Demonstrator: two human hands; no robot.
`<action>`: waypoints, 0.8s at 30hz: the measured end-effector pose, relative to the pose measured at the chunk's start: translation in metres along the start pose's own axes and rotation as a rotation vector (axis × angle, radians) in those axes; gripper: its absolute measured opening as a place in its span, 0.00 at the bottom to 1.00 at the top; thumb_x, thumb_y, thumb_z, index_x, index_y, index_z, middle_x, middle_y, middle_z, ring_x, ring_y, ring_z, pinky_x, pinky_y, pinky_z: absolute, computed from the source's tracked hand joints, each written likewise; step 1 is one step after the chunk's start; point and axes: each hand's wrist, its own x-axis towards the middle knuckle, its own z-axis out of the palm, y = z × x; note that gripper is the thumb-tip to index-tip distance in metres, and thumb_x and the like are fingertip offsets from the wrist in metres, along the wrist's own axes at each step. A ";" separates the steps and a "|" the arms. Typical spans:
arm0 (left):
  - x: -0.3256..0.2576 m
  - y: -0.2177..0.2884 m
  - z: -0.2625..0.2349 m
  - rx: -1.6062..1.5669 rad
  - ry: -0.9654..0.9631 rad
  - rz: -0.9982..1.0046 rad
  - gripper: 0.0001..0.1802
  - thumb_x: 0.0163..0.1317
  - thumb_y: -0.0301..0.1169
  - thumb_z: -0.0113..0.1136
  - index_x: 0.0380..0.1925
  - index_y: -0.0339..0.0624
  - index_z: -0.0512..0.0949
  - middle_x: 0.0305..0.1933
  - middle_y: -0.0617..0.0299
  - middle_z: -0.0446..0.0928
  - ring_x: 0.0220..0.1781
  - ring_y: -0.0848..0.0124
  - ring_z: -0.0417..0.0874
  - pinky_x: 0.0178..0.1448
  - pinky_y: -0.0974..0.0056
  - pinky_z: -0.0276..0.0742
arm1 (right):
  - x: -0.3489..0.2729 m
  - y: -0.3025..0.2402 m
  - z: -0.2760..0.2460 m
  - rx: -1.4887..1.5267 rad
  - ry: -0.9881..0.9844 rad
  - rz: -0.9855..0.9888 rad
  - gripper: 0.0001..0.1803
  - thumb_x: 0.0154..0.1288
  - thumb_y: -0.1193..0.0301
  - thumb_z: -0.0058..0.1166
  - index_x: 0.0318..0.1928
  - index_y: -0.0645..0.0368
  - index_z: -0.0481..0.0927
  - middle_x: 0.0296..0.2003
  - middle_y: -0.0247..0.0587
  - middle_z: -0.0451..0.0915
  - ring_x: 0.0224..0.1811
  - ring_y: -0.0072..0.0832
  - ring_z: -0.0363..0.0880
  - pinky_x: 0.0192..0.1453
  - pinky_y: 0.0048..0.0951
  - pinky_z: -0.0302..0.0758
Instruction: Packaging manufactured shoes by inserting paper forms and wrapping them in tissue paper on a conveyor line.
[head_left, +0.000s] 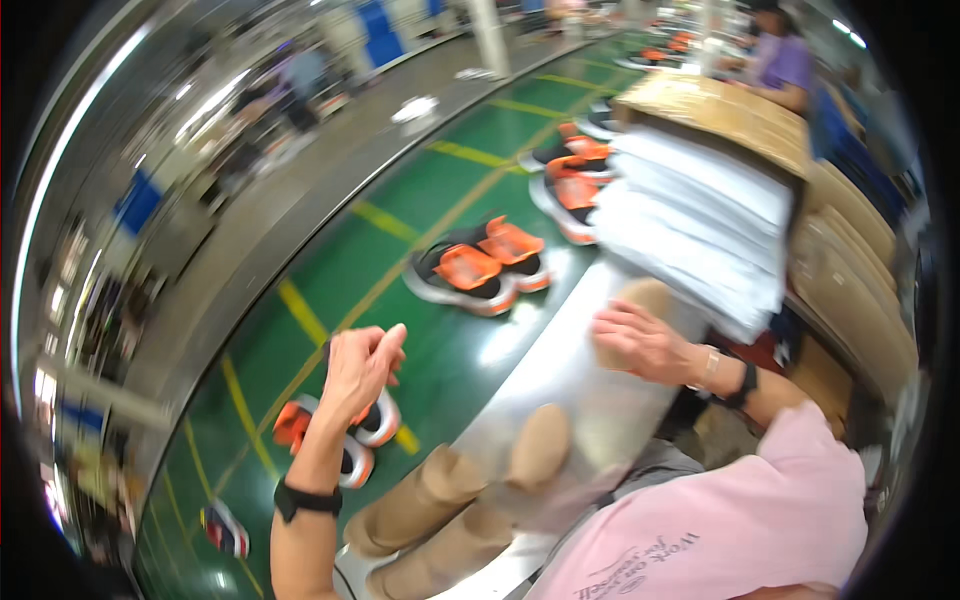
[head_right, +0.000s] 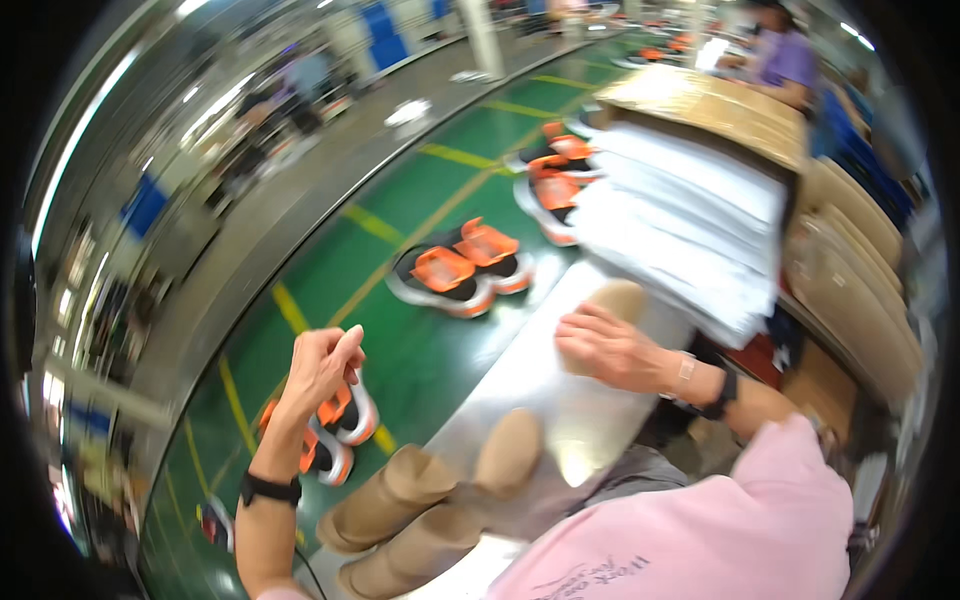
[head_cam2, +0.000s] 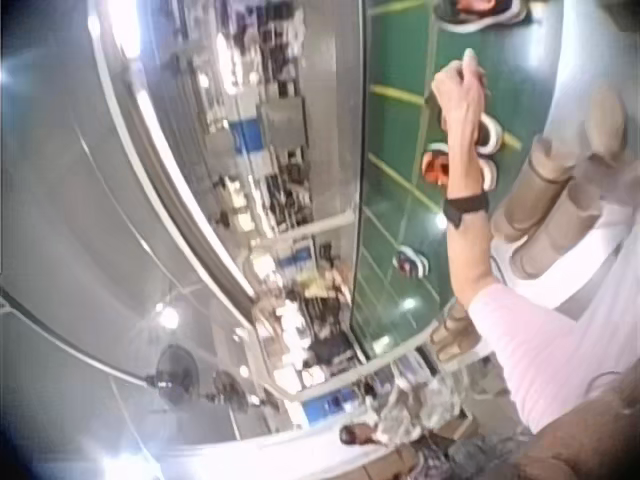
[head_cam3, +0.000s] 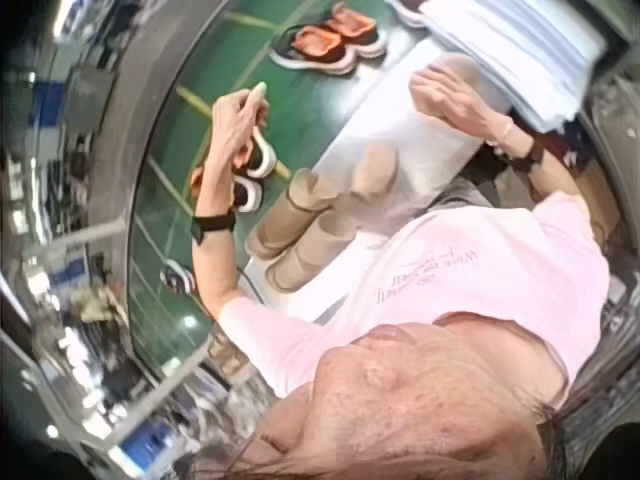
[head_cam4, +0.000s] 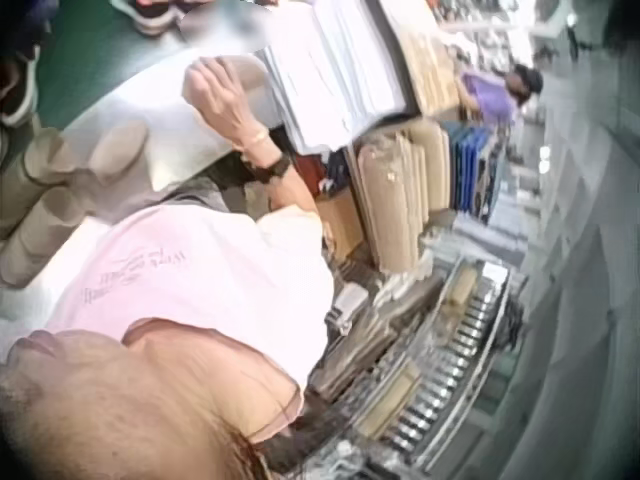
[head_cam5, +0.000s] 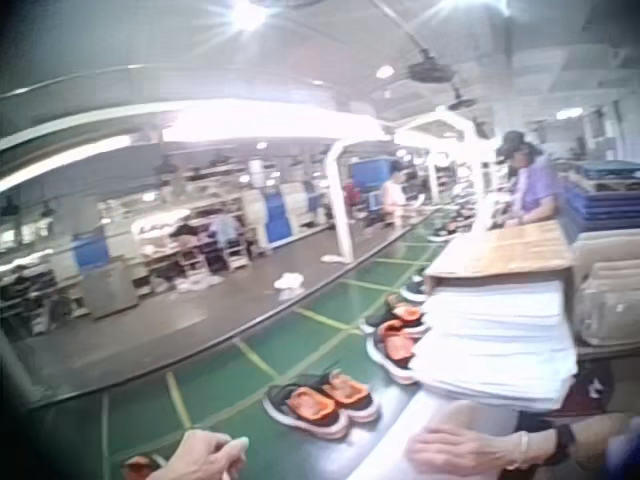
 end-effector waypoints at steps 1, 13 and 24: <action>0.011 0.019 0.026 -0.260 -0.131 0.082 0.27 0.68 0.45 0.49 0.24 0.30 0.79 0.19 0.60 0.77 0.21 0.74 0.78 0.28 0.69 0.75 | 0.014 0.001 -0.015 0.016 0.127 -0.101 0.25 0.53 0.76 0.59 0.51 0.63 0.66 0.54 0.51 0.71 0.58 0.47 0.70 0.64 0.52 0.66; 0.051 0.198 0.210 -1.263 -0.485 0.107 0.17 0.71 0.37 0.43 0.47 0.37 0.74 0.48 0.63 0.76 0.52 0.76 0.74 0.61 0.67 0.66 | -0.014 0.086 -0.114 -0.224 0.213 -0.416 0.16 0.53 0.78 0.56 0.44 0.66 0.72 0.47 0.45 0.68 0.59 0.43 0.67 0.63 0.39 0.71; 0.027 0.134 0.283 -0.455 0.198 0.084 0.12 0.68 0.30 0.47 0.31 0.32 0.73 0.23 0.64 0.72 0.25 0.75 0.71 0.32 0.69 0.68 | -0.055 0.257 -0.138 -0.203 -0.031 0.178 0.25 0.58 0.70 0.58 0.55 0.67 0.70 0.59 0.55 0.67 0.63 0.45 0.64 0.68 0.38 0.63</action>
